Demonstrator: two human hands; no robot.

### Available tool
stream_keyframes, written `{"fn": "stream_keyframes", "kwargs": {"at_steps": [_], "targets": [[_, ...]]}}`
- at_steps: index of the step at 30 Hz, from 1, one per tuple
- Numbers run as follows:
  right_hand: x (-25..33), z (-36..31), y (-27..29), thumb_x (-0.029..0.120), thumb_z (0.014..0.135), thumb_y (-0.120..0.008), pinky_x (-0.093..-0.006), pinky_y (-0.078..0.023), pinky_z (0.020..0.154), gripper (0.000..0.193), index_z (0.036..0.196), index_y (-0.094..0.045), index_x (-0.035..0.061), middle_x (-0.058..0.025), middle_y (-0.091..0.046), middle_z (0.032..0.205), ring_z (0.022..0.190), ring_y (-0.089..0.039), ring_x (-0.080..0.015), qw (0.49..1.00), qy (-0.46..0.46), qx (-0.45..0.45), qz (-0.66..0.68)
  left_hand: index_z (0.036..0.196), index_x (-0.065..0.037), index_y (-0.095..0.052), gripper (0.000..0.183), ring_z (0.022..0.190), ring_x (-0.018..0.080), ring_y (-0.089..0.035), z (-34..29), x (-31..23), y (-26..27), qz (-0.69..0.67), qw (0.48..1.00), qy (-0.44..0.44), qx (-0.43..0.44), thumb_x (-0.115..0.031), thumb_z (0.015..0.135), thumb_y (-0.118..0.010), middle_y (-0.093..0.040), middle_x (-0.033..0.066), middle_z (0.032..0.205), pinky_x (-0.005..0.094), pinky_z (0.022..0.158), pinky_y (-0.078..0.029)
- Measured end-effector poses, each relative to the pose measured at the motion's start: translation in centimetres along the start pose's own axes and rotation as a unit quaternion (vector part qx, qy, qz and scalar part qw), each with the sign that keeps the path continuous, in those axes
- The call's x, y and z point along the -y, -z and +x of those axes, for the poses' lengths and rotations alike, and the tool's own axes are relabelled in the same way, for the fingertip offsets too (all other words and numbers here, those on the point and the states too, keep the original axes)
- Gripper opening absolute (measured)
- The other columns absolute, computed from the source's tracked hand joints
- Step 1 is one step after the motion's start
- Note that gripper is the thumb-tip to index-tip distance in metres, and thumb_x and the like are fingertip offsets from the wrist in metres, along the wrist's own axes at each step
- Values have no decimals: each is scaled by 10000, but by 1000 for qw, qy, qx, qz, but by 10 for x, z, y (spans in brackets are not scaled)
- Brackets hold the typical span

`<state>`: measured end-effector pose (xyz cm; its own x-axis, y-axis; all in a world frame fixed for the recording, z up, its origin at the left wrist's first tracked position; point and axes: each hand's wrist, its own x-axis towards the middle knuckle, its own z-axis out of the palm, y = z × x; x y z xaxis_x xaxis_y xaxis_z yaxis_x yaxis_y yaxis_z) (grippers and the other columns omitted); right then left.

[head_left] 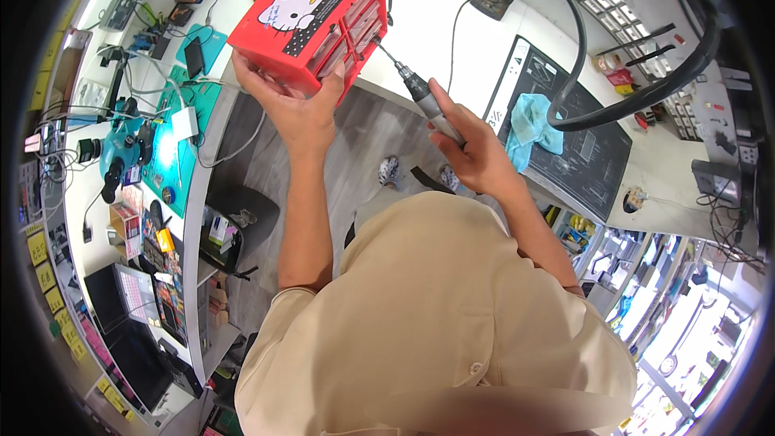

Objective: The person uses a cordless screwdriver to assemble a red Hello Kitty storage box. They remove the clear plastic drawers, insert screws into the box frame, and reinsert the drawers. The person also uses the screwdriver to manipulate small parts inside a clear plastic container.

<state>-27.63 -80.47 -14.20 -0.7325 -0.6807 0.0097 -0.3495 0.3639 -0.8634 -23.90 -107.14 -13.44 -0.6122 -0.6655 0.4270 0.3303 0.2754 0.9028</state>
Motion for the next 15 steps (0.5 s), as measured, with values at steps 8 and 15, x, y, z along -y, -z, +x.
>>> {"fn": "stream_keyframes", "kwargs": {"at_steps": [8, 15], "targets": [[-1, 4, 13, 33, 1024, -692, -384, -514, 753, 825, 1736, -329, 236, -136, -593, 1001, 784, -542, -272, 1000, -17, -19, -13, 1678, -29, -128, 1190, 1492, 290, -391, 6, 2, -21, -45, 999, 7, -3, -22, 768, -895, -329, 181, 1585, 465, 1276, -352], [-3, 4, 31, 9, 1030, -677, -346, -516, 904, 786, 1729, -361, 182, -136, -665, 1115, 960, -621, -253, 999, -50, -17, -5, 1673, -37, -124, 1174, 1479, 281, -402, 3, -3, -46, -65, 998, 3, -3, -27, 783, -888, -336, 181, 1568, 470, 1267, -364]]}}
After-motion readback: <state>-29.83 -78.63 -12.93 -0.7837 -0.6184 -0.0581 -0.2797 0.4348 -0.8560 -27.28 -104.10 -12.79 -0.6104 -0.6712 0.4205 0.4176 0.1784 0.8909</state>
